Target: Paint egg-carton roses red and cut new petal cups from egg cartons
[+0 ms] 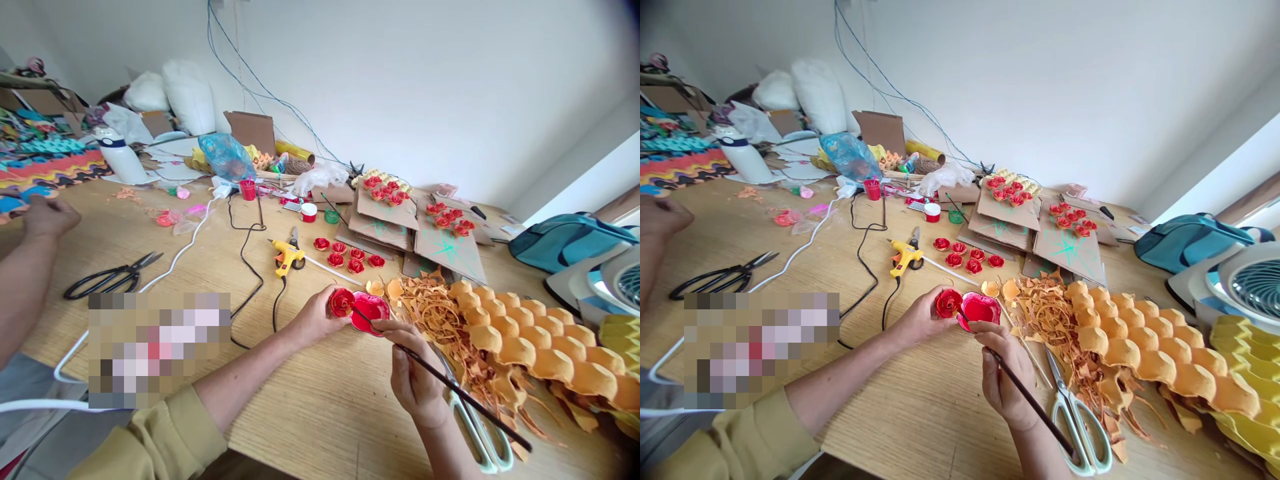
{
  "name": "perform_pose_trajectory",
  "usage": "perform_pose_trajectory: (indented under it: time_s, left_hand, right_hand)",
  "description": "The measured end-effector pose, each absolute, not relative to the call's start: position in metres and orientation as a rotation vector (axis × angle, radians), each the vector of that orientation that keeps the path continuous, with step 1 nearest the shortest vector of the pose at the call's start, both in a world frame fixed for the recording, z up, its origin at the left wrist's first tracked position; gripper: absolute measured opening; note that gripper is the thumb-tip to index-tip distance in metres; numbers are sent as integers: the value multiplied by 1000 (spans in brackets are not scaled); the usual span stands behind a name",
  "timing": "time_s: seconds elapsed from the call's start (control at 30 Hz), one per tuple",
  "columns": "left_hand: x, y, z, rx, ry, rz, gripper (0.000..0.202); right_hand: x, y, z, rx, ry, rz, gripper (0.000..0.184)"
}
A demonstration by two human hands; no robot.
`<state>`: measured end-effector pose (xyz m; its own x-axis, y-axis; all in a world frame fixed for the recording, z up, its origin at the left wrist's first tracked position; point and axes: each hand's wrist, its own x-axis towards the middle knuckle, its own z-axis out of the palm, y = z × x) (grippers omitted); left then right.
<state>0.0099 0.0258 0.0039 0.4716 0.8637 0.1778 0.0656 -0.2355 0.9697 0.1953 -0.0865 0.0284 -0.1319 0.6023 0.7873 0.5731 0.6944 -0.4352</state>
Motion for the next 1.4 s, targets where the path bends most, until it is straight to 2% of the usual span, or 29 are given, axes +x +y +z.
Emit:
perform_pose_trajectory:
  time_s: [0.2, 0.43, 1.4]
  left_hand:
    - [10, 23, 4, 1685, 794, 905, 48]
    - [10, 22, 5, 1704, 876, 905, 41]
    - [10, 22, 11, 1739, 930, 920, 39]
  right_hand:
    - [192, -85, 30, -992, -1901, 35, 27]
    - [192, -86, 31, -1000, -1891, 6, 26]
    - [196, -87, 26, -1015, -1839, 114, 25]
